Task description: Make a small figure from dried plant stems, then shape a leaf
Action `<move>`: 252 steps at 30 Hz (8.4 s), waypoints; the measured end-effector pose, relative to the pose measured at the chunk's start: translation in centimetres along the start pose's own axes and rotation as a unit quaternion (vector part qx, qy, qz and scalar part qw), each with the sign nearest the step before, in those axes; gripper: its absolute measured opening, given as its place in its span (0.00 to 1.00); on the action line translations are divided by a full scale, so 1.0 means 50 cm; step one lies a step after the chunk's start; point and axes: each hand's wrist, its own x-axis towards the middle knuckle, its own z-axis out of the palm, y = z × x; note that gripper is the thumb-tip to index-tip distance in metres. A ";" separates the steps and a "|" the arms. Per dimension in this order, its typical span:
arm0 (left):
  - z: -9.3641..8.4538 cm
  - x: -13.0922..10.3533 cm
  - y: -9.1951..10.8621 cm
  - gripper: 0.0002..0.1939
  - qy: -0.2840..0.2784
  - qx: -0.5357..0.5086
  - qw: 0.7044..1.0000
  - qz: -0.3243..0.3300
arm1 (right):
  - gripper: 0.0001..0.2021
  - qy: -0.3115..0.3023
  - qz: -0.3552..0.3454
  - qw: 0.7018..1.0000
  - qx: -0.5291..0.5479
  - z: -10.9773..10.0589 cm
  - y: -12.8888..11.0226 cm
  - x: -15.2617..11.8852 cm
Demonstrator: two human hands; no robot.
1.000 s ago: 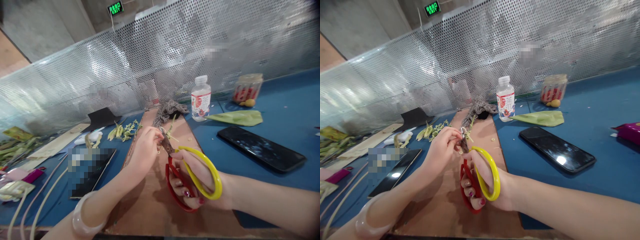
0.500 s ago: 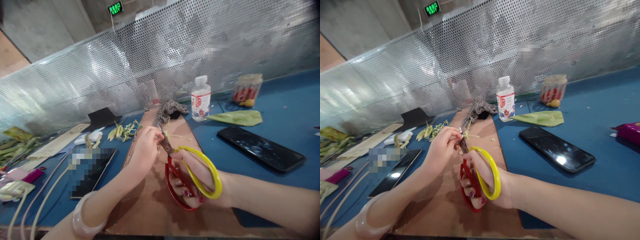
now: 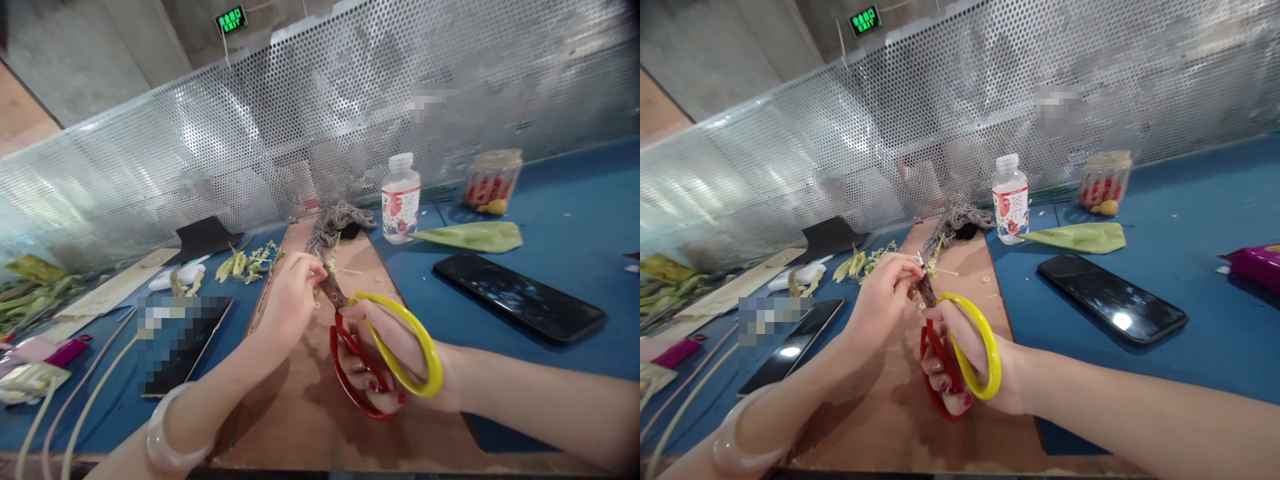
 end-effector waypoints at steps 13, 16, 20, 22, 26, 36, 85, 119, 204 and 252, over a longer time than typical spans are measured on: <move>-0.002 -0.001 0.001 0.10 0.010 0.002 1.000 0.010 | 0.15 -0.005 -0.002 1.000 -0.011 0.011 -0.006 -0.008; -0.002 0.000 0.000 0.10 0.017 0.007 1.000 0.015 | 0.16 -0.019 -0.030 0.999 -0.012 0.001 0.003 -0.003; -0.001 0.000 -0.001 0.10 0.020 0.005 1.000 0.012 | 0.16 -0.026 -0.034 0.999 -0.010 0.002 0.005 -0.006; -0.001 -0.001 -0.001 0.10 0.019 0.004 1.000 0.010 | 0.14 -0.012 -0.012 1.000 -0.015 0.010 -0.002 -0.011; -0.002 -0.001 0.001 0.10 0.021 -0.002 1.000 0.003 | 0.15 0.001 0.010 1.000 -0.018 0.023 -0.015 -0.016; -0.001 -0.001 0.000 0.10 0.029 0.008 0.999 0.012 | 0.16 0.008 0.001 1.000 -0.021 0.015 -0.007 -0.012; 0.003 -0.002 -0.002 0.07 0.043 -0.167 0.984 -0.054 | 0.14 -0.008 0.009 1.000 -0.014 0.009 -0.015 0.001; -0.011 0.003 -0.008 0.06 0.036 -0.127 0.991 0.034 | 0.16 0.049 -0.039 0.995 -0.082 0.018 -0.003 -0.007; -0.010 0.007 -0.006 0.07 0.083 -0.037 0.992 0.093 | 0.13 0.075 -0.050 0.991 -0.102 0.033 -0.003 -0.015; 0.001 0.003 -0.001 0.09 0.079 -0.035 0.993 0.086 | 0.17 0.245 -0.334 0.793 -0.447 0.010 -0.014 -0.019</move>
